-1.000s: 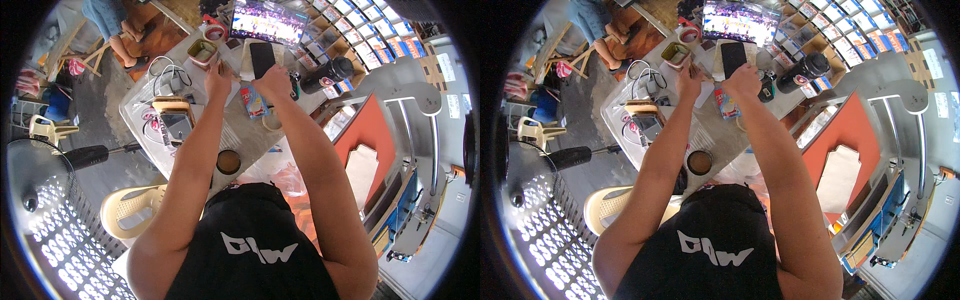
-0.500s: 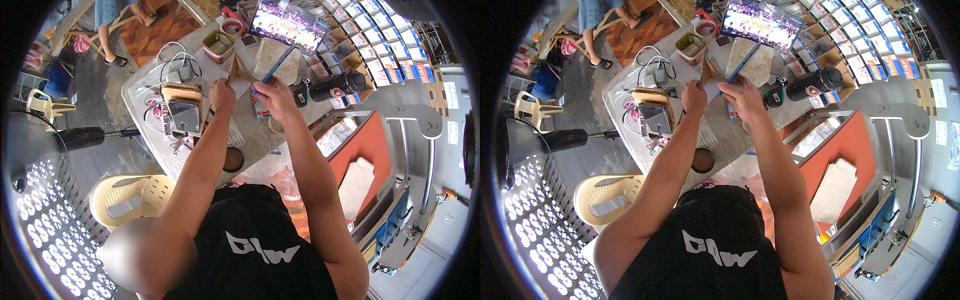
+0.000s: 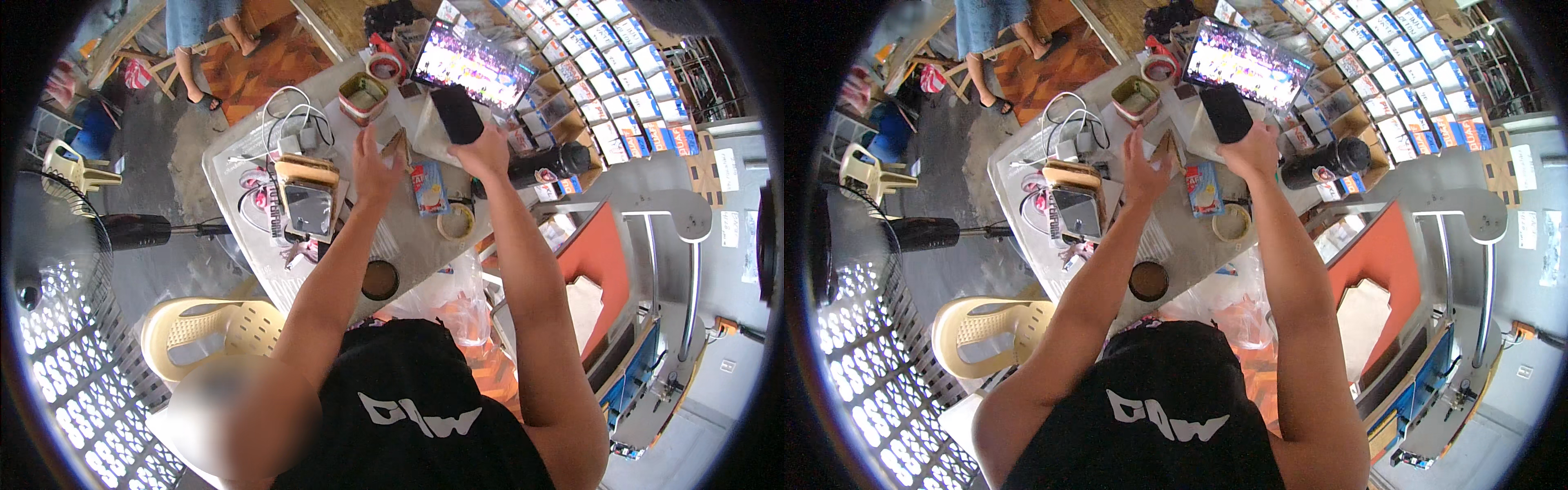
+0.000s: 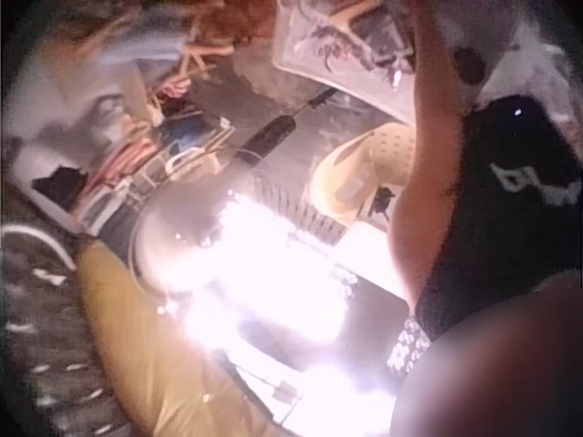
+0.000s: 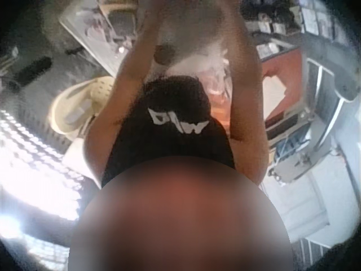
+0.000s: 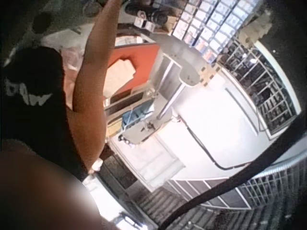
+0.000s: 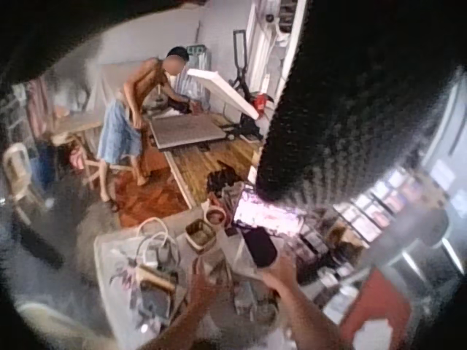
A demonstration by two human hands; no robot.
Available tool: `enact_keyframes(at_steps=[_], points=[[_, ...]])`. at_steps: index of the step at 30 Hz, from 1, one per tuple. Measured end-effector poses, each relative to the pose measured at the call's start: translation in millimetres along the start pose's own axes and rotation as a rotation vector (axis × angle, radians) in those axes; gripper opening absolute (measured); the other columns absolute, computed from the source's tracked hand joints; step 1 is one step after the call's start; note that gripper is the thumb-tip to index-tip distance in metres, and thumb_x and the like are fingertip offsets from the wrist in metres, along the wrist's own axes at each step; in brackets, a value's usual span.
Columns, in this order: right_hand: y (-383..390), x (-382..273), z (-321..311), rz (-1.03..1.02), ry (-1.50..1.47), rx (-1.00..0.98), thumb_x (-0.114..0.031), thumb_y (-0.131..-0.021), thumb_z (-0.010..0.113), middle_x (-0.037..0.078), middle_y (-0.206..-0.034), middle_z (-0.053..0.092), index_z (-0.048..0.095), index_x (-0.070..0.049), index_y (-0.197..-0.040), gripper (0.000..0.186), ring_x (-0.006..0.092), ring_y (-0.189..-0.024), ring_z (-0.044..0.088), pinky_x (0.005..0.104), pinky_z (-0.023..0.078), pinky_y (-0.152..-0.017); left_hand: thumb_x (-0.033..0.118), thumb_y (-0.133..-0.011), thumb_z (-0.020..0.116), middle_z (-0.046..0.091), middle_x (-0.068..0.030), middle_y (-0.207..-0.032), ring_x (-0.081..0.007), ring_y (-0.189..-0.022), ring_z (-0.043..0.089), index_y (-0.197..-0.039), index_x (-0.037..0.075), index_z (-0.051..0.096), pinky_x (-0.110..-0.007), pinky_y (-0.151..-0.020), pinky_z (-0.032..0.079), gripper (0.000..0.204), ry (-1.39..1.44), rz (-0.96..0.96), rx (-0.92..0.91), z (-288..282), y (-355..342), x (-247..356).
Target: The person picks up a black fabric piece and uses scissors to trim its edges. They then place the scissors down and continue handling the fabric, folding and adjusting it with both hands.
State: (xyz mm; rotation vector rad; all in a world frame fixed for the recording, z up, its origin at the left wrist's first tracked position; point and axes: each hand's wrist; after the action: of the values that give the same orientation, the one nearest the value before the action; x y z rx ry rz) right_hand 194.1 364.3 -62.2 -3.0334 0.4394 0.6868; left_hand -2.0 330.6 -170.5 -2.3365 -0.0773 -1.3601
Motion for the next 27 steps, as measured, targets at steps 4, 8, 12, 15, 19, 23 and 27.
enact_keyframes(at_steps=[4,8,12,15,19,23,27], points=[[-10.6,6.3,-2.1,0.014,0.104,-0.074,-0.036,-0.063,0.088,0.025,-0.129,0.057,0.059,0.001,-0.129,0.081,0.0409,-0.122,0.057,0.0465,0.049,-0.103,0.018,-0.085,0.072,0.056,-0.0217,-0.133,-0.0422,-0.129,0.049,-0.130,0.002,0.057,-0.051,-0.109,0.040,0.050,-0.039,0.090,-0.161,11.6,-27.6,2.6],[-19.5,11.9,-8.1,-0.003,0.255,-0.131,-0.036,-0.068,0.088,0.020,-0.141,0.052,0.056,-0.009,-0.138,0.081,0.0410,-0.132,0.049,0.0591,0.043,-0.107,0.018,-0.088,0.069,0.065,-0.0191,-0.124,-0.0405,-0.116,0.059,-0.113,0.002,0.066,-0.050,-0.100,0.047,0.030,-0.109,-0.025,-0.364,6.8,-36.8,0.1],[-26.3,24.6,-11.3,-0.061,0.266,-0.129,-0.036,-0.077,0.085,0.018,-0.154,0.041,0.049,-0.014,-0.148,0.083,0.0383,-0.139,0.042,0.0587,0.039,-0.110,0.016,-0.089,0.066,0.069,-0.0215,-0.109,-0.0406,-0.101,0.065,-0.107,0.001,0.066,-0.049,-0.088,0.052,0.023,-0.035,-0.025,-0.246,-13.0,-31.8,27.8],[-12.7,37.8,-2.9,-0.151,0.204,0.060,-0.031,-0.078,0.084,0.018,-0.152,0.042,0.050,-0.013,-0.146,0.078,0.0396,-0.140,0.040,0.0584,0.037,-0.111,0.015,-0.088,0.066,0.070,-0.0228,-0.098,-0.0412,-0.092,0.068,-0.105,0.001,0.066,-0.049,-0.081,0.055,0.021,0.010,0.043,-0.208,-33.9,-45.3,68.1],[36.6,69.2,-0.1,-0.422,0.068,0.200,-0.022,-0.081,0.081,0.019,-0.147,0.046,0.053,-0.010,-0.140,0.067,0.0418,-0.137,0.042,0.0552,0.037,-0.111,0.015,-0.087,0.065,0.071,-0.0240,-0.088,-0.0415,-0.086,0.071,-0.100,0.001,0.068,-0.046,-0.077,0.057,0.019,0.021,0.212,-0.119,-62.2,-97.2,111.2],[107.3,115.0,-20.0,-0.474,-0.025,0.120,-0.018,-0.086,0.076,0.022,-0.143,0.047,0.052,-0.010,-0.137,0.057,0.0429,-0.133,0.045,0.0542,0.038,-0.108,0.023,-0.083,0.069,0.072,-0.0228,-0.080,-0.0364,-0.077,0.074,-0.096,0.004,0.076,-0.043,-0.074,0.057,0.024,-0.155,0.190,-0.245,-72.3,-198.9,99.0],[186.2,152.8,-40.7,-0.349,-0.059,0.135,-0.012,-0.085,0.075,0.023,-0.134,0.054,0.054,-0.003,-0.132,0.051,0.0428,-0.129,0.048,0.0527,0.040,-0.107,0.034,-0.082,0.068,0.073,-0.0211,-0.085,-0.0356,-0.081,0.074,-0.092,0.004,0.077,-0.043,-0.077,0.058,0.033,-0.450,0.094,-0.325,-63.6,-256.2,44.9]])
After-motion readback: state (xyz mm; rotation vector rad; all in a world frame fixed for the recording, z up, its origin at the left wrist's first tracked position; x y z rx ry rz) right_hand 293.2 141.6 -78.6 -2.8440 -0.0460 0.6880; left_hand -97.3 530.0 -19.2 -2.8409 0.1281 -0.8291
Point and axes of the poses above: each hand's wrist, its own y-axis away from the middle knuckle, its own z-axis out of the palm, x = y × z
